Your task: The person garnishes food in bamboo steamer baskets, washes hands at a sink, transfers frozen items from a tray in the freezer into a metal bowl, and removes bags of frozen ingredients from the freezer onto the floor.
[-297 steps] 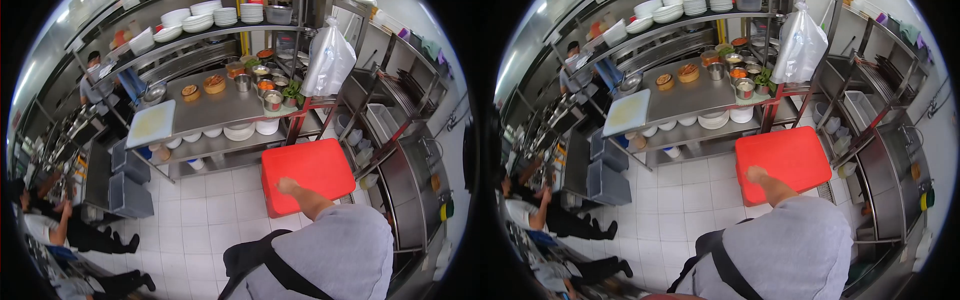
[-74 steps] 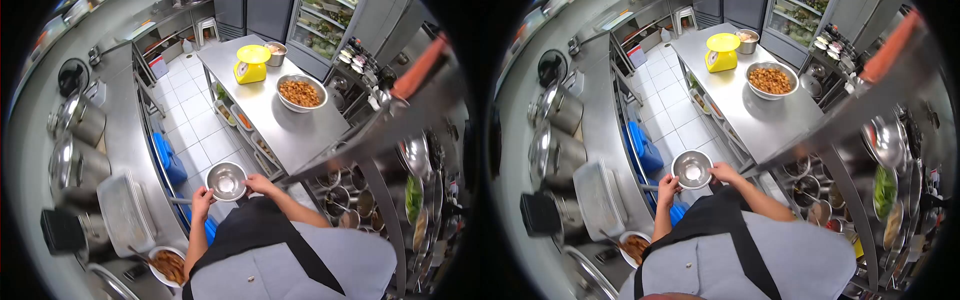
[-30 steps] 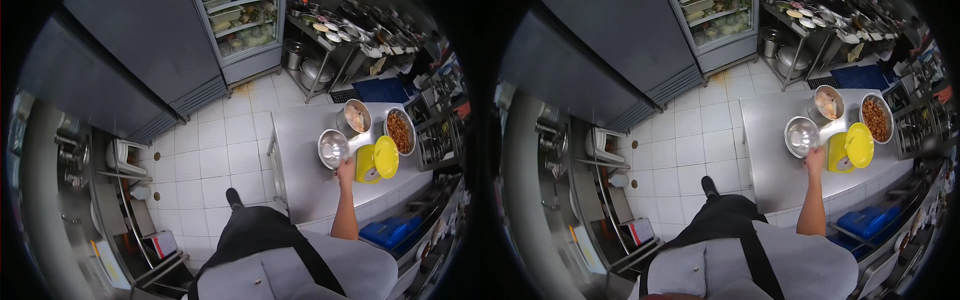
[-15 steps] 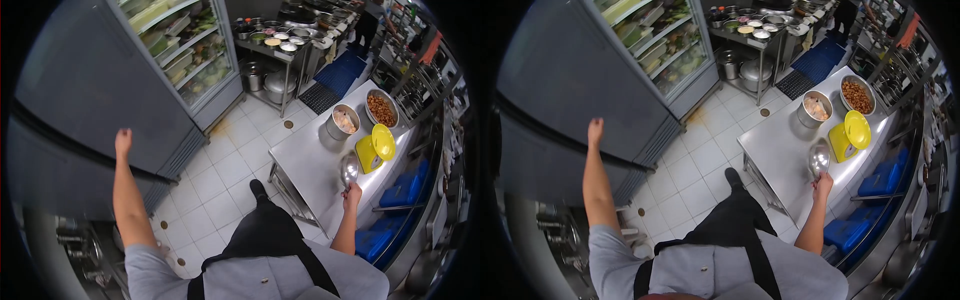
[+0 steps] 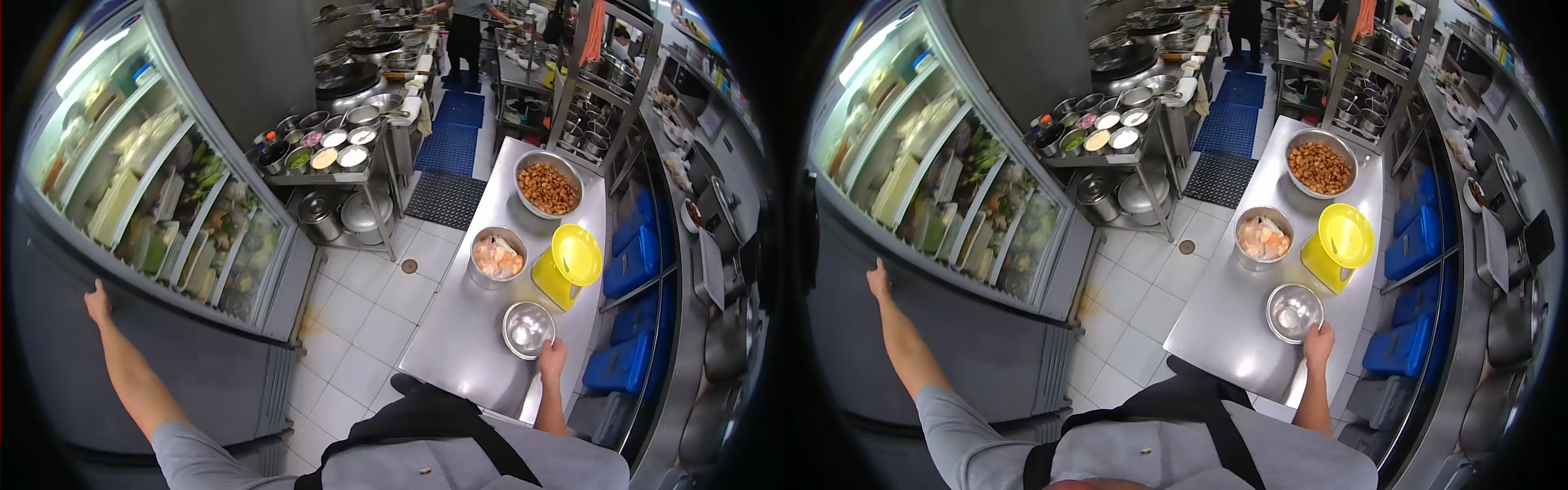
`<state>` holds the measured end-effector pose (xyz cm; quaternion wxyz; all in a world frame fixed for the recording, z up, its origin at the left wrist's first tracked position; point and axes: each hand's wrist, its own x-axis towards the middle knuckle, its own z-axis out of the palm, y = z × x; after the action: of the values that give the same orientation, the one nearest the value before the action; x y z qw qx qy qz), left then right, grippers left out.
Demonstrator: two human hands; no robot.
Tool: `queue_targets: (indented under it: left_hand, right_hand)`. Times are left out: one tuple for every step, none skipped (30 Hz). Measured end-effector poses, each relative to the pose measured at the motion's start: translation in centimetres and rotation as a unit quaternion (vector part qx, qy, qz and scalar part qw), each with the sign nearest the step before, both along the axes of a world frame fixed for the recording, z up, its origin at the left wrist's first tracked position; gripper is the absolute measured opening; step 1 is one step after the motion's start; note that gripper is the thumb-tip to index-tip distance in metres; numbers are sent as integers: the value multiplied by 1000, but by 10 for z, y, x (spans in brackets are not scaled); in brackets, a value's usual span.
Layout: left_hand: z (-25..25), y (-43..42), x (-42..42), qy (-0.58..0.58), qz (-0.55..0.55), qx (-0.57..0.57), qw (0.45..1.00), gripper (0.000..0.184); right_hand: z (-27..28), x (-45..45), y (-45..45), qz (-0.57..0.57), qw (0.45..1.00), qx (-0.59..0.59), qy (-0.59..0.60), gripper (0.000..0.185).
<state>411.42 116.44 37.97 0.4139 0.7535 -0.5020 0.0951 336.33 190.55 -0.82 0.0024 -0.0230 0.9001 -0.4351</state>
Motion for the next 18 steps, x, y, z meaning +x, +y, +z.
queue_targets:
  left_hand:
    - [7, 11, -11, 40, 10, 34, 999, 68]
    - [13, 11, -12, 61, 23, 69, 995, 70]
    - [16, 13, -9, 77, 37, 106, 991, 73]
    - [8, 14, -5, -29, 77, 46, 996, 71]
    - [-5, 14, -3, -128, 115, -15, 985, 69]
    - [-11, 15, 0, -142, 109, -22, 984, 69]
    - [-13, 15, 6, -159, 105, -30, 981, 68]
    - [-14, 15, 9, -161, 99, -32, 981, 68]
    - [-18, 19, 11, -172, 101, -62, 978, 69]
    - [-27, 27, 9, -177, 106, -89, 974, 69]
    - [-36, 52, -1, -171, 87, -119, 974, 70]
    - [-37, 110, -35, -170, 82, -144, 971, 71]
    - [-35, 172, -79, -137, 87, -148, 976, 70]
    - [-41, 223, -107, -172, 89, -231, 954, 55]
    - [-39, 281, -112, -89, 33, -151, 984, 40]
    - [-48, 328, -114, -56, -19, -218, 974, 32]
    - [-52, 375, -121, -42, -51, -293, 954, 26]
    - [-80, 419, -81, 9, 17, -368, 930, 33]
  right_hand:
    - [0, -3, 0, 13, 998, -31, -53, 24]
    - [-10, -14, 1, 7, 998, -35, -54, 24]
    - [-23, -22, 5, 32, 999, -20, -17, 23]
    - [-33, -19, 8, 55, 998, -3, 17, 23]
    - [-29, -16, 6, 47, 999, -3, 16, 23]
    - [-8, -15, 0, 45, 999, -21, -20, 24]
    - [4, -13, -5, 44, 997, -40, -58, 25]
    - [2, -17, -9, 39, 997, -42, -60, 25]
    - [-6, -19, -8, 59, 997, 4, -44, 25]
    - [-9, -22, -9, 83, 995, 52, -24, 26]
    - [-3, -23, -14, 93, 994, 56, -21, 26]
    - [7, -18, -18, 123, 984, 131, -6, 31]
    - [21, -19, -28, 168, 964, 206, 19, 37]
    - [35, -15, -39, 157, 940, 303, 9, 44]
    - [51, -12, -54, 153, 906, 395, 16, 53]
    - [65, -14, -71, 176, 898, 402, 30, 62]
    - [98, -10, -105, 199, 882, 428, -1, 61]
    - [114, -12, -138, 256, 849, 462, 7, 59]
